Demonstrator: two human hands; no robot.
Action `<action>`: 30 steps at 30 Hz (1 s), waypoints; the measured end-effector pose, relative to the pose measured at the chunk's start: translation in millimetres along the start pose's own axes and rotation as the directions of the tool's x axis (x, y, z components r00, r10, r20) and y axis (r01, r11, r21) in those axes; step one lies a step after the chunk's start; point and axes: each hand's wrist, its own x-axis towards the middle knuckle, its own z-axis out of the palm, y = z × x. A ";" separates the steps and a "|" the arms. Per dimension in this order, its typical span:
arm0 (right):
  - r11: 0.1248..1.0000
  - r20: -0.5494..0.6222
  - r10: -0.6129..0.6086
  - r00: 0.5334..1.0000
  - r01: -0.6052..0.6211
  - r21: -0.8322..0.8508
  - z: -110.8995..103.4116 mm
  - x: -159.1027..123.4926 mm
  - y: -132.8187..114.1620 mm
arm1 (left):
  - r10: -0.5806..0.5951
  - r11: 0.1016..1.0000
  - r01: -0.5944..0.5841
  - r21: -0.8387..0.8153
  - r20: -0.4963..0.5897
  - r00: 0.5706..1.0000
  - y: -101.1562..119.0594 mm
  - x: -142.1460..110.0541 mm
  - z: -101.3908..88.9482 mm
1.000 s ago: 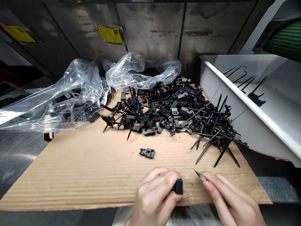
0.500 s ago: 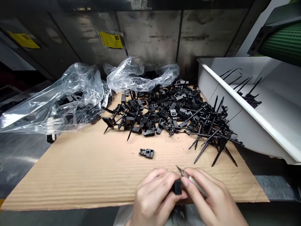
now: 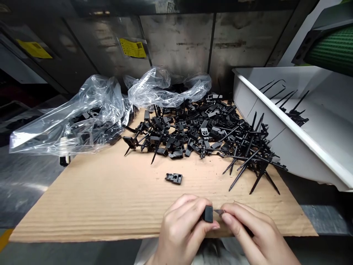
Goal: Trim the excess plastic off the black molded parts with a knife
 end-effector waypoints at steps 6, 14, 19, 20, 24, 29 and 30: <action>0.998 0.009 0.003 1.000 -0.003 0.065 5.3 1.0 -0.2 | -0.008 0.999 0.008 -0.039 -0.005 1.000 0.9 1.5 -0.6; 0.995 0.052 -0.008 0.999 0.003 0.099 2.7 2.3 -1.5 | 0.008 1.000 -0.008 -0.013 -0.008 1.000 -0.4 0.5 -0.9; 0.973 -0.025 0.080 0.996 -0.073 0.219 -2.2 1.8 -1.1 | 0.025 0.999 -0.024 0.033 -0.027 0.999 0.7 -0.2 0.2; 0.964 -0.056 0.114 0.992 -0.096 0.249 -2.1 1.1 -0.5 | 0.010 0.999 -0.008 0.052 -0.033 0.999 1.7 -0.3 -0.6; 0.949 -0.164 0.170 0.972 -0.116 0.293 1.2 -1.9 0.7 | -0.169 0.983 0.171 -0.065 0.031 0.985 6.4 -1.2 -7.3; 0.983 -0.230 -0.001 0.973 0.043 0.178 2.9 -2.5 1.7 | -0.267 0.874 0.279 -0.398 0.088 0.960 8.5 -7.4 -8.7; 0.988 -0.228 -0.036 0.973 0.068 0.135 2.9 -3.0 2.4 | -0.296 0.848 0.297 -0.440 0.072 0.952 8.1 -9.6 -7.2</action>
